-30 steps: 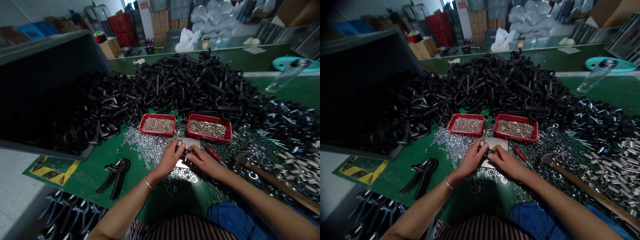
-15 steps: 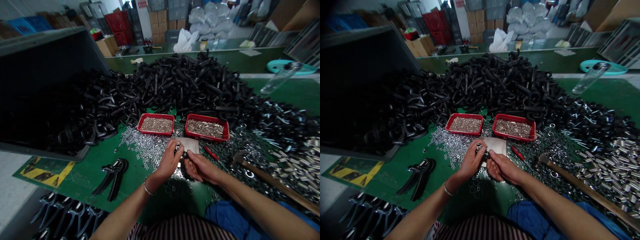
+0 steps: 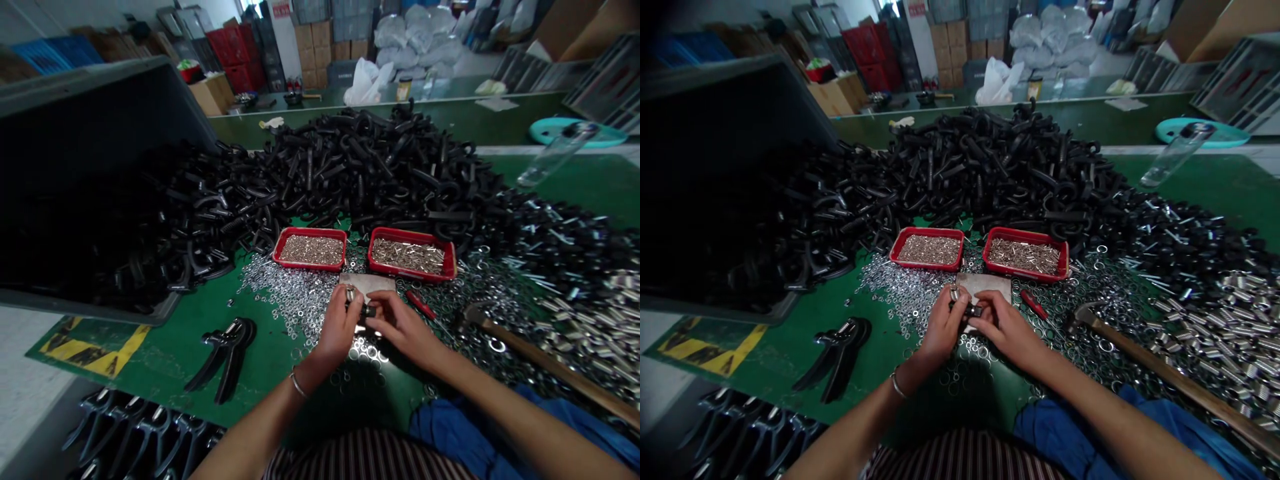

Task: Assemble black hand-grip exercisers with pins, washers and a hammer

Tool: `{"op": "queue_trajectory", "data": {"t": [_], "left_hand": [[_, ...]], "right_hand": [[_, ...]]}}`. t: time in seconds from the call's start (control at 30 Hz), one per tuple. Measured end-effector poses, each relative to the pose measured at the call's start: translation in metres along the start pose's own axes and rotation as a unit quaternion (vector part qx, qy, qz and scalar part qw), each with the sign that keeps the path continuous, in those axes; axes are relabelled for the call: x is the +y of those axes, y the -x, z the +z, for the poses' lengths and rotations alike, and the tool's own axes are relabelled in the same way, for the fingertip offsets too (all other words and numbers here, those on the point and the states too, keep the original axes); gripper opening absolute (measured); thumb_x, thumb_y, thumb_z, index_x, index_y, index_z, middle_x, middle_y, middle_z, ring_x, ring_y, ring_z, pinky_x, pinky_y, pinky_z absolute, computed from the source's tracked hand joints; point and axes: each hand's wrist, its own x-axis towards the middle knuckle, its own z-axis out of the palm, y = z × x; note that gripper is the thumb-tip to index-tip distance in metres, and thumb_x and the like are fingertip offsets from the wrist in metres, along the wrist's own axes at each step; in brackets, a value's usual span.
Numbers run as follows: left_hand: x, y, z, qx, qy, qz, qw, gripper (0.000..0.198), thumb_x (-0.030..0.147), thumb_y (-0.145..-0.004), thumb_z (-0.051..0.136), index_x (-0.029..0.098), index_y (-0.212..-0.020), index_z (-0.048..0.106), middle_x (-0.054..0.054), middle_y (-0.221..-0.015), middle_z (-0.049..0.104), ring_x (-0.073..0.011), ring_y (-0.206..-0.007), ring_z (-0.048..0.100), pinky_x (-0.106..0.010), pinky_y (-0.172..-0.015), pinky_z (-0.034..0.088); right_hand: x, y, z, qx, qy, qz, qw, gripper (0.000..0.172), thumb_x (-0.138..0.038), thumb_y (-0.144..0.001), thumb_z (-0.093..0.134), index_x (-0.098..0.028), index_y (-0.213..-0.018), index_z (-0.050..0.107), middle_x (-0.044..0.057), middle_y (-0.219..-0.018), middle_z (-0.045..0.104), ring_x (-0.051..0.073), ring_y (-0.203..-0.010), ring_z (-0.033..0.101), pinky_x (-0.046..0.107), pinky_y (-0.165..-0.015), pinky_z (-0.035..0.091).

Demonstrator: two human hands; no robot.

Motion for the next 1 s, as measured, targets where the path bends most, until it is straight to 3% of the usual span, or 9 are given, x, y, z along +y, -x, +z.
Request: {"op": "queue_trajectory", "data": {"t": [0.07,0.2,0.37,0.5,0.6,0.67,0.8,0.9,1.0], "left_hand": [[-0.001,0.0,0.002,0.051,0.0,-0.038,0.998,0.023,0.041,-0.1,0.045,0.021,-0.096,0.055,-0.006,-0.093,0.058,-0.021,-0.086,0.054,-0.033,-0.082,0.043],[-0.003,0.0,0.001,0.03,-0.062,0.051,0.996,0.018,0.038,-0.097,0.051,0.02,-0.096,0.056,-0.008,-0.1,0.057,-0.022,-0.097,0.055,-0.035,-0.092,0.041],[-0.004,0.003,0.002,0.042,-0.091,0.006,0.995,0.024,0.039,-0.102,0.041,0.019,-0.098,0.053,-0.006,-0.094,0.059,-0.0201,-0.09,0.056,-0.034,-0.085,0.044],[0.0,0.002,0.003,0.019,-0.109,0.06,0.992,0.02,0.037,-0.101,0.043,0.019,-0.098,0.053,-0.007,-0.101,0.058,-0.0197,-0.097,0.056,-0.034,-0.092,0.043],[0.002,-0.004,0.004,0.009,-0.041,-0.002,0.999,0.023,0.039,-0.101,0.043,0.019,-0.097,0.054,-0.005,-0.097,0.06,-0.0185,-0.093,0.057,-0.032,-0.086,0.045],[0.0,-0.005,0.005,0.017,-0.001,-0.066,0.998,0.026,0.041,-0.101,0.042,0.019,-0.093,0.053,-0.004,-0.091,0.06,-0.0174,-0.086,0.057,-0.03,-0.079,0.046],[-0.007,0.001,0.007,0.047,-0.078,-0.049,0.995,0.024,0.04,-0.1,0.043,0.019,-0.091,0.051,-0.003,-0.089,0.057,-0.0179,-0.085,0.055,-0.032,-0.081,0.045],[-0.006,0.009,0.001,0.019,-0.128,0.025,0.991,0.022,0.039,-0.101,0.042,0.019,-0.096,0.052,-0.006,-0.098,0.057,-0.0198,-0.095,0.055,-0.034,-0.09,0.043],[-0.002,0.014,-0.011,-0.024,-0.088,0.026,0.995,0.025,0.04,-0.102,0.04,0.019,-0.099,0.053,-0.006,-0.099,0.058,-0.0196,-0.095,0.057,-0.034,-0.089,0.045]], "right_hand": [[0.0,0.001,0.004,0.06,0.03,-0.035,0.997,0.031,-0.048,-0.087,0.067,-0.023,-0.1,0.054,0.006,-0.093,0.064,0.02,-0.08,0.064,0.036,-0.072,0.055],[0.0,0.003,0.009,-0.05,-0.083,0.06,0.993,0.032,-0.053,-0.1,0.04,-0.023,-0.093,0.047,-0.001,-0.071,0.06,0.013,-0.048,0.053,0.028,-0.046,0.046],[-0.004,0.004,0.002,0.023,0.103,0.006,0.994,0.031,-0.053,-0.094,0.054,-0.021,-0.093,0.054,0.003,-0.08,0.064,0.016,-0.067,0.06,0.027,-0.058,0.047],[-0.005,0.003,-0.004,-0.084,0.003,0.047,0.995,0.035,-0.051,-0.102,0.035,-0.021,-0.094,0.051,-0.002,-0.066,0.06,0.013,-0.048,0.053,0.028,-0.052,0.048],[-0.004,0.004,-0.004,0.026,0.094,-0.061,0.993,0.031,-0.045,-0.094,0.058,-0.021,-0.113,0.055,0.008,-0.1,0.067,0.021,-0.083,0.065,0.041,-0.081,0.054],[-0.001,0.005,0.0,0.089,0.135,-0.114,0.98,0.03,-0.04,-0.089,0.066,-0.022,-0.111,0.058,0.011,-0.11,0.065,0.026,-0.103,0.062,0.047,-0.095,0.049],[0.008,0.007,0.011,0.055,-0.105,0.043,0.992,0.025,-0.043,-0.089,0.064,-0.021,-0.092,0.054,0.003,-0.085,0.064,0.016,-0.067,0.061,0.034,-0.065,0.054],[0.006,0.009,0.013,-0.042,-0.302,0.173,0.937,0.032,-0.048,-0.088,0.066,-0.021,-0.087,0.049,-0.001,-0.077,0.062,0.008,-0.05,0.05,0.022,-0.046,0.044],[-0.004,0.012,0.009,-0.086,-0.26,0.168,0.947,0.033,-0.051,-0.095,0.054,-0.02,-0.083,0.049,-0.003,-0.069,0.059,0.007,-0.044,0.045,0.021,-0.042,0.039]]}}
